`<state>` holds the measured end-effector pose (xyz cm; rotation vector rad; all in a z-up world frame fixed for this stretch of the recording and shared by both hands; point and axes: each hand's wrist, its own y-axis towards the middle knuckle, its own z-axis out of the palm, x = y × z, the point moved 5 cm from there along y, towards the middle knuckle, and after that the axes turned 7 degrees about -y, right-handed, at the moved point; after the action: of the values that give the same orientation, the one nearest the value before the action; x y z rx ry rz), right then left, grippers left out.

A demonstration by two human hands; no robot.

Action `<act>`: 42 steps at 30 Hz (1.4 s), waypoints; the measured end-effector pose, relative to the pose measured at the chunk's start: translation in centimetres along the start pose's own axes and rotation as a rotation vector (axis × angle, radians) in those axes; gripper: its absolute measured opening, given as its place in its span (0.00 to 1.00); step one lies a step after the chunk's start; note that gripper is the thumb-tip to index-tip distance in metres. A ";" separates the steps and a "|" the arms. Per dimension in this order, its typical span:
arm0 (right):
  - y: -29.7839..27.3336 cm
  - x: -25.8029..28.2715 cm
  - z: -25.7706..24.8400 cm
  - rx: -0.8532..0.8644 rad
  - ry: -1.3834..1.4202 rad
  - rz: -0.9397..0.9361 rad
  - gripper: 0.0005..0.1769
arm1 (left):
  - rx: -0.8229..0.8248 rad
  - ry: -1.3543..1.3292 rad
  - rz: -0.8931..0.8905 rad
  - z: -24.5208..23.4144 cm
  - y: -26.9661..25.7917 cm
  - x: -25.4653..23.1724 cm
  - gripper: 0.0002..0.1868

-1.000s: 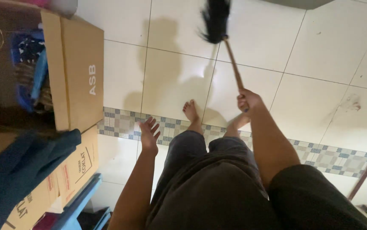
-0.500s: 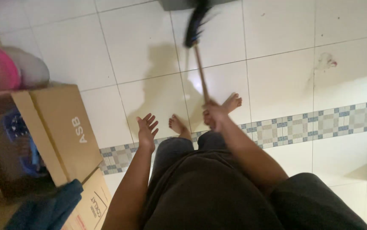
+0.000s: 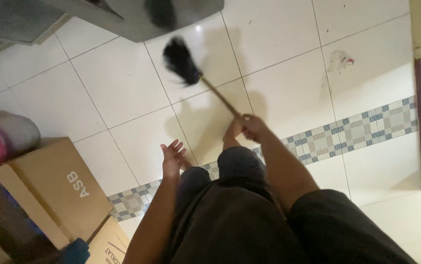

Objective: Use a duster to clean various items and surfaces including doors, walls, and a refrigerator in the home.

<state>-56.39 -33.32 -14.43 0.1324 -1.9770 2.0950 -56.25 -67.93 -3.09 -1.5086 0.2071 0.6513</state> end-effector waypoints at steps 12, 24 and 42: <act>-9.7 10.4 -14.9 -0.174 0.350 -0.167 0.26 | 0.082 0.197 0.026 11.6 2.6 -2.0 0.46; -5.3 -6.0 -9.1 0.022 -0.097 -0.139 0.32 | 0.202 0.337 0.090 21.8 2.3 -7.7 0.45; -10.8 14.6 -16.8 -0.238 0.568 -0.141 0.35 | 0.456 0.489 -0.048 33.1 13.6 -15.7 0.44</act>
<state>-65.93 -14.36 -1.71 -0.3240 -1.7759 1.5646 -84.86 -41.25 -3.93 -1.1997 0.6459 0.1643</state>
